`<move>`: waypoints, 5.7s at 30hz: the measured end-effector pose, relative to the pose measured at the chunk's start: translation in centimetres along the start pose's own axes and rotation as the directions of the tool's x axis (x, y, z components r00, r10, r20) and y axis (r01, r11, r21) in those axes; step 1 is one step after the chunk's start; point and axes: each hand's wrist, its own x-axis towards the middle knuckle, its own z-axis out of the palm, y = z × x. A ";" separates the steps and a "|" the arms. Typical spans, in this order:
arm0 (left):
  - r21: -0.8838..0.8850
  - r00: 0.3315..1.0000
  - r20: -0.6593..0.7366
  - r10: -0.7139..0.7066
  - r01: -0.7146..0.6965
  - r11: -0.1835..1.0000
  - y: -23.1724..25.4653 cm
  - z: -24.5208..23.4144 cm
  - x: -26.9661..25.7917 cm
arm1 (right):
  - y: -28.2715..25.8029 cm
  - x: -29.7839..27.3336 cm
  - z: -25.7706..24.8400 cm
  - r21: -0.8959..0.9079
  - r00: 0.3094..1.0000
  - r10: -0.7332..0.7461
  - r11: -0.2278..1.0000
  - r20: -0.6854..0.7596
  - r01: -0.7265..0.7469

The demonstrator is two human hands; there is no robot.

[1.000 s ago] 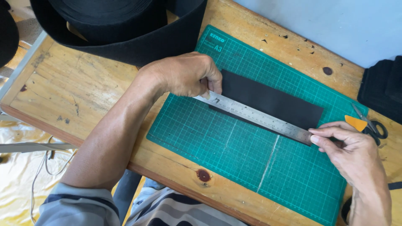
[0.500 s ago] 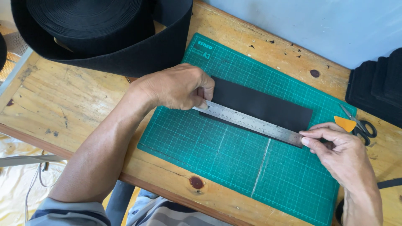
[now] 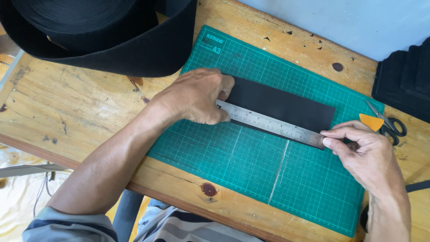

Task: Cut, measure, and scrape a piece of black material on a cutting mat using various tools.

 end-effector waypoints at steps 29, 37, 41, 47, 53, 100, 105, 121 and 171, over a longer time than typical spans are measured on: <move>-0.054 0.995 -0.093 0.022 -0.027 0.998 -1.5 1.8 2.0 | -0.4 0.0 -0.1 -0.022 0.999 -0.051 0.998 -0.001 0.051; -0.065 0.996 -0.080 0.034 -0.039 0.997 -2.0 1.1 1.6 | -0.5 -0.1 -0.1 -0.016 0.998 -0.065 0.998 0.001 0.065; -0.103 0.976 -0.053 0.213 -0.217 0.971 -4.0 0.4 2.3 | -1.0 -0.2 -0.1 0.000 1.000 -0.007 1.000 0.008 0.007; -0.144 0.959 -0.044 0.281 -0.285 0.948 -4.8 0.3 2.8 | -0.9 -0.2 0.0 0.002 1.000 -0.023 1.000 0.006 0.023; -0.139 0.946 -0.077 0.315 -0.323 0.936 -5.2 0.6 3.2 | -0.8 -0.2 0.2 0.005 0.999 -0.035 0.999 -0.005 0.035; -0.075 0.994 0.013 0.106 -0.105 0.992 -2.7 -0.6 1.0 | -1.5 0.2 -0.6 -0.036 0.995 0.102 0.994 0.005 -0.101; -0.193 0.986 0.025 0.163 -0.155 0.969 -3.9 -1.1 0.9 | -2.4 0.2 -0.8 0.274 0.961 0.276 0.926 -0.023 -0.260; -0.316 0.970 -0.156 0.186 -0.227 0.921 -3.3 -1.4 0.8 | -0.5 0.4 0.8 0.317 0.967 0.210 0.935 -0.144 -0.157; -0.235 0.891 -0.193 0.411 -0.448 0.862 -4.1 -0.9 2.8 | -9.9 1.9 -4.7 -0.529 0.912 0.390 0.804 0.124 -0.272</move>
